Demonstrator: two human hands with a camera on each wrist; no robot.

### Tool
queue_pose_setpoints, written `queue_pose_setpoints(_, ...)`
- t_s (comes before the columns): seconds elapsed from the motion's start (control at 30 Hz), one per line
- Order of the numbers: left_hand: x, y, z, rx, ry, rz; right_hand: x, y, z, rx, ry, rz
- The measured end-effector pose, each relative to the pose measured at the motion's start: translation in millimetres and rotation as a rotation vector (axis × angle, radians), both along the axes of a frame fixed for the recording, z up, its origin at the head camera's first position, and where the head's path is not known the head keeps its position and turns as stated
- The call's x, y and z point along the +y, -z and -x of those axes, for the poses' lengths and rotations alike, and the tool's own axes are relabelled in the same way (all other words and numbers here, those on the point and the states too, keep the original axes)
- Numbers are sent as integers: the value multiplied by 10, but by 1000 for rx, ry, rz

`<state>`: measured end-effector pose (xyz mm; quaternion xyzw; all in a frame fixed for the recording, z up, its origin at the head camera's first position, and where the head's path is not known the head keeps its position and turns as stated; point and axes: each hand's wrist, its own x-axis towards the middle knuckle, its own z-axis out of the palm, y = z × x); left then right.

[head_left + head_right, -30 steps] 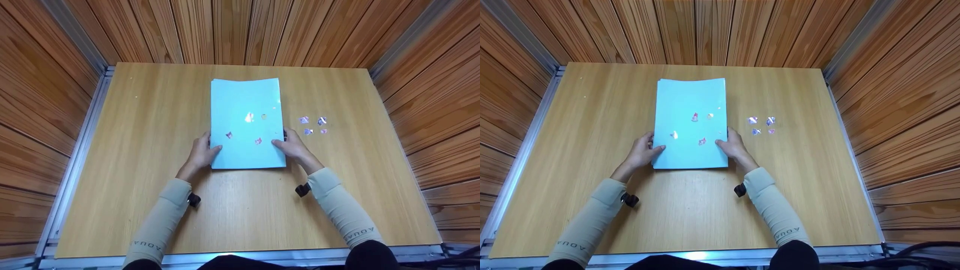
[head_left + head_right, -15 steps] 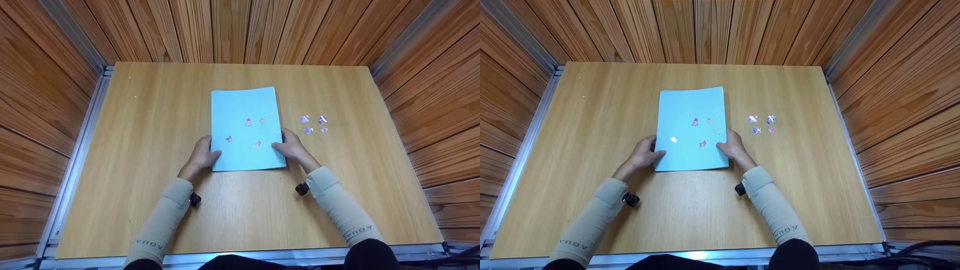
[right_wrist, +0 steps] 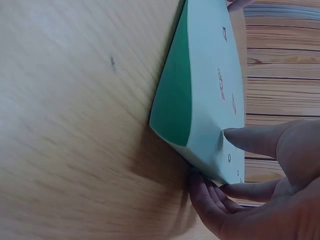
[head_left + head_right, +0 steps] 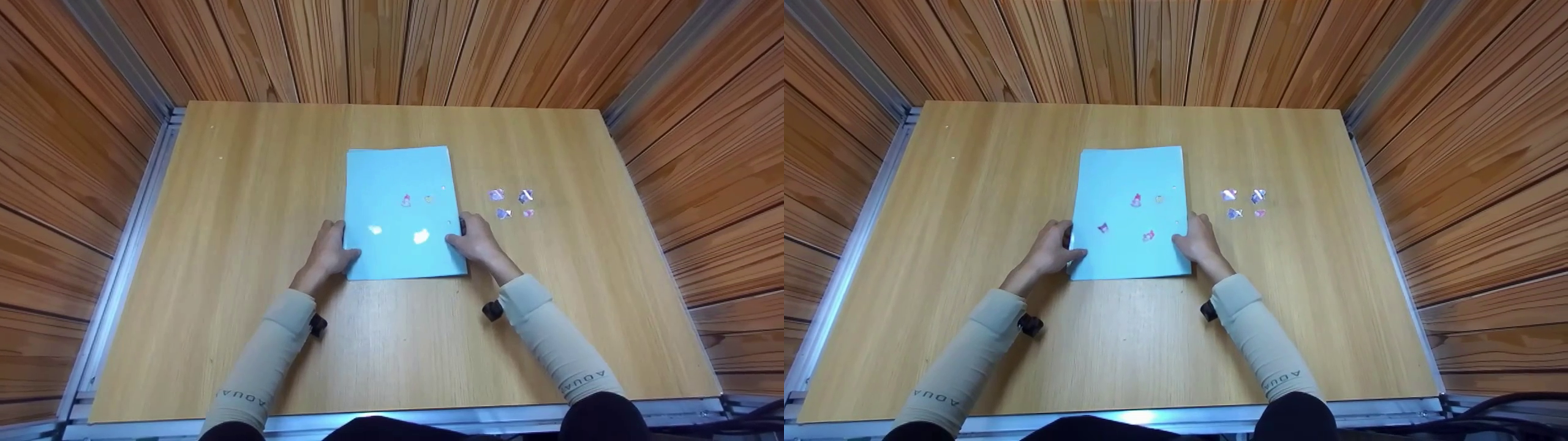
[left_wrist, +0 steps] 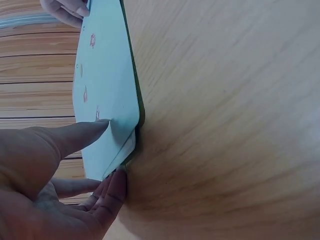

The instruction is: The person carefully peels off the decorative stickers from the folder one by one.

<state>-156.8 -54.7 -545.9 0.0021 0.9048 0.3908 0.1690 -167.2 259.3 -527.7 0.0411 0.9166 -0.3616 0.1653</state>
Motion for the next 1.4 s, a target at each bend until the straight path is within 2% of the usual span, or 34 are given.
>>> queue_pose_setpoints(0.17,-21,-4,3,50,55,26,4,-14,3,0,-3,-2)
queue_pose_setpoints(0.43,-41,-4,81,170,214,42,21,23,9,29,-26,-22)
queue_pose_setpoints(0.63,-31,39,140,166,355,108,17,17,8,31,-20,-34)
queue_pose_setpoints(0.73,-26,71,176,166,405,155,12,13,7,29,-22,-48)
queue_pose_setpoints(1.03,-34,130,217,150,474,217,-9,2,3,6,-30,-79)
queue_pose_setpoints(1.2,-52,174,212,177,486,199,-7,-16,5,5,-31,-83)
queue_pose_setpoints(1.4,-73,230,219,174,500,180,-11,-24,23,0,-47,-104)
